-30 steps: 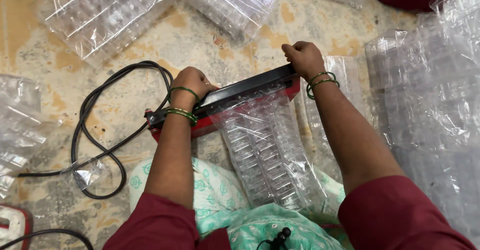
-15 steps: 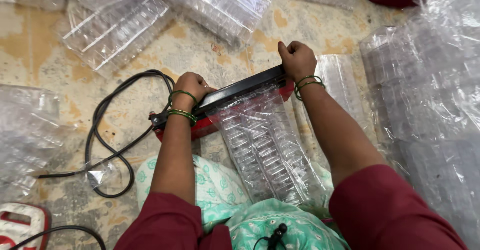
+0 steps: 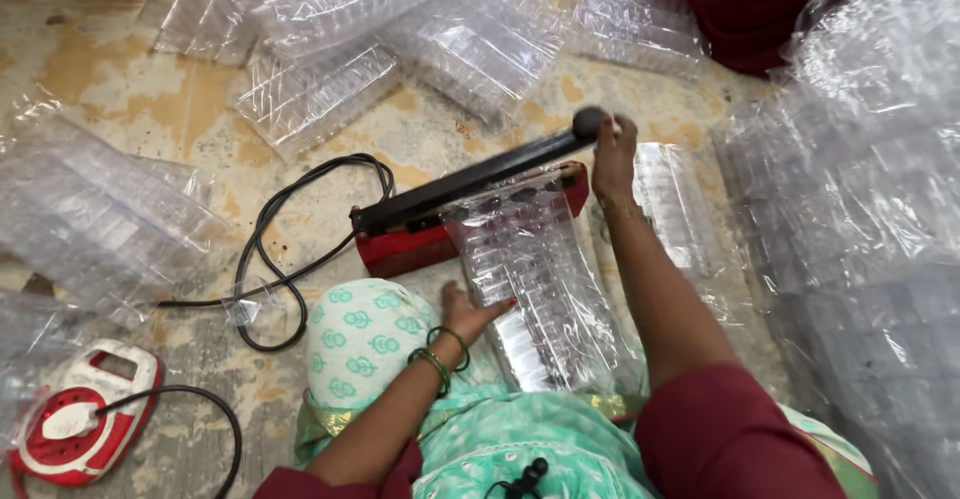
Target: The person sits on the floor and seals clear plastic trays into plastic film using a hand impulse sealer, pressing the lever down over the wrapped tray, then sets the sealed tray aside and pulls the next unwrapped tray into place, repeating the cycle.
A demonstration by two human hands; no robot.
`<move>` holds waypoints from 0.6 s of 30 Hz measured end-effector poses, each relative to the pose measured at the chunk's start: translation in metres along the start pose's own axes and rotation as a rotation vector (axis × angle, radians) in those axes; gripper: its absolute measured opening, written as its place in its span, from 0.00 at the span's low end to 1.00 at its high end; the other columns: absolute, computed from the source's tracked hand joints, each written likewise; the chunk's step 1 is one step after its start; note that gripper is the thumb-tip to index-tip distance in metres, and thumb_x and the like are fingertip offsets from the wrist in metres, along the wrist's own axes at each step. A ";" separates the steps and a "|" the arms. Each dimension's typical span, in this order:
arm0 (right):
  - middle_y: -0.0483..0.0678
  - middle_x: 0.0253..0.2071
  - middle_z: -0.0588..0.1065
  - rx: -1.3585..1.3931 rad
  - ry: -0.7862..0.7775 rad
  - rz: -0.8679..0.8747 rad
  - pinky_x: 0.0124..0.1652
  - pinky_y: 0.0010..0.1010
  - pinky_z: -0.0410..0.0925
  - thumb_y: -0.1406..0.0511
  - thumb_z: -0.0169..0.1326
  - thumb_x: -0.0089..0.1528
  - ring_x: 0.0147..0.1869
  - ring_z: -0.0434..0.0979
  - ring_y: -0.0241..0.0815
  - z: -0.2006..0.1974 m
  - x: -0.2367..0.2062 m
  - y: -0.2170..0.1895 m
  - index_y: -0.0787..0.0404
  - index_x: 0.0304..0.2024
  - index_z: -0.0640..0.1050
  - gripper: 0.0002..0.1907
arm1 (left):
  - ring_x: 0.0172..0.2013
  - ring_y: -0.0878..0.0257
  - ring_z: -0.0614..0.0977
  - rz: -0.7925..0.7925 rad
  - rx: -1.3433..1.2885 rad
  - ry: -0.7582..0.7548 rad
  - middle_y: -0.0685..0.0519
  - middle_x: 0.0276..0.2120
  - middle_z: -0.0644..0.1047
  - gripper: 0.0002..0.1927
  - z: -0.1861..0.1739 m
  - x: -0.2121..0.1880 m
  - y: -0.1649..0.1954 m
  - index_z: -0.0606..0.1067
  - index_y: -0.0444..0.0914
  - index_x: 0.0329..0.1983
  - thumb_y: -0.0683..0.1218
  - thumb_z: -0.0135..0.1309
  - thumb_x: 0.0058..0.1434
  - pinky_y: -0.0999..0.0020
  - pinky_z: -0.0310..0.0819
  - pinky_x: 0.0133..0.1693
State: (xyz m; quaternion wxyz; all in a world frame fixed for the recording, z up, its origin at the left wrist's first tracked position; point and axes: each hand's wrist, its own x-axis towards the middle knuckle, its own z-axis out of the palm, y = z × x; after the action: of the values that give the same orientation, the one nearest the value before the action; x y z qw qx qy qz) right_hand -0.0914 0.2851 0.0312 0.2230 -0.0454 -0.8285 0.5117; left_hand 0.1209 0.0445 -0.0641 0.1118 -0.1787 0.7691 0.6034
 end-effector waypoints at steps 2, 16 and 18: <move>0.56 0.66 0.62 0.221 -0.138 0.217 0.55 0.44 0.68 0.41 0.42 0.68 0.57 0.73 0.50 -0.028 -0.039 0.018 0.57 0.70 0.56 0.38 | 0.57 0.49 0.78 -0.096 -0.179 -0.294 0.37 0.60 0.74 0.60 0.010 0.010 -0.012 0.64 0.26 0.65 0.59 0.77 0.33 0.61 0.73 0.56; 0.52 0.45 0.79 0.197 0.209 0.420 0.51 0.33 0.72 0.61 0.50 0.73 0.47 0.80 0.44 -0.278 -0.244 0.076 0.66 0.51 0.76 0.14 | 0.40 0.61 0.84 0.231 -0.562 -0.495 0.47 0.40 0.82 0.28 0.014 -0.009 0.154 0.72 0.34 0.49 0.47 0.71 0.49 0.65 0.82 0.42; 0.52 0.43 0.79 0.088 0.097 0.316 0.47 0.32 0.72 0.62 0.51 0.72 0.45 0.81 0.44 -0.264 -0.237 0.089 0.68 0.49 0.77 0.13 | 0.34 0.60 0.84 0.201 -0.817 -0.559 0.47 0.35 0.82 0.17 -0.011 0.025 0.190 0.73 0.35 0.40 0.45 0.68 0.56 0.64 0.82 0.36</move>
State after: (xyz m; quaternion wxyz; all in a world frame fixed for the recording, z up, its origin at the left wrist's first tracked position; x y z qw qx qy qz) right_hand 0.2175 0.4735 -0.0231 0.1811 -0.1900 -0.7762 0.5733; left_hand 0.0204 0.0703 0.0976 0.1757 0.0355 0.4242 0.8877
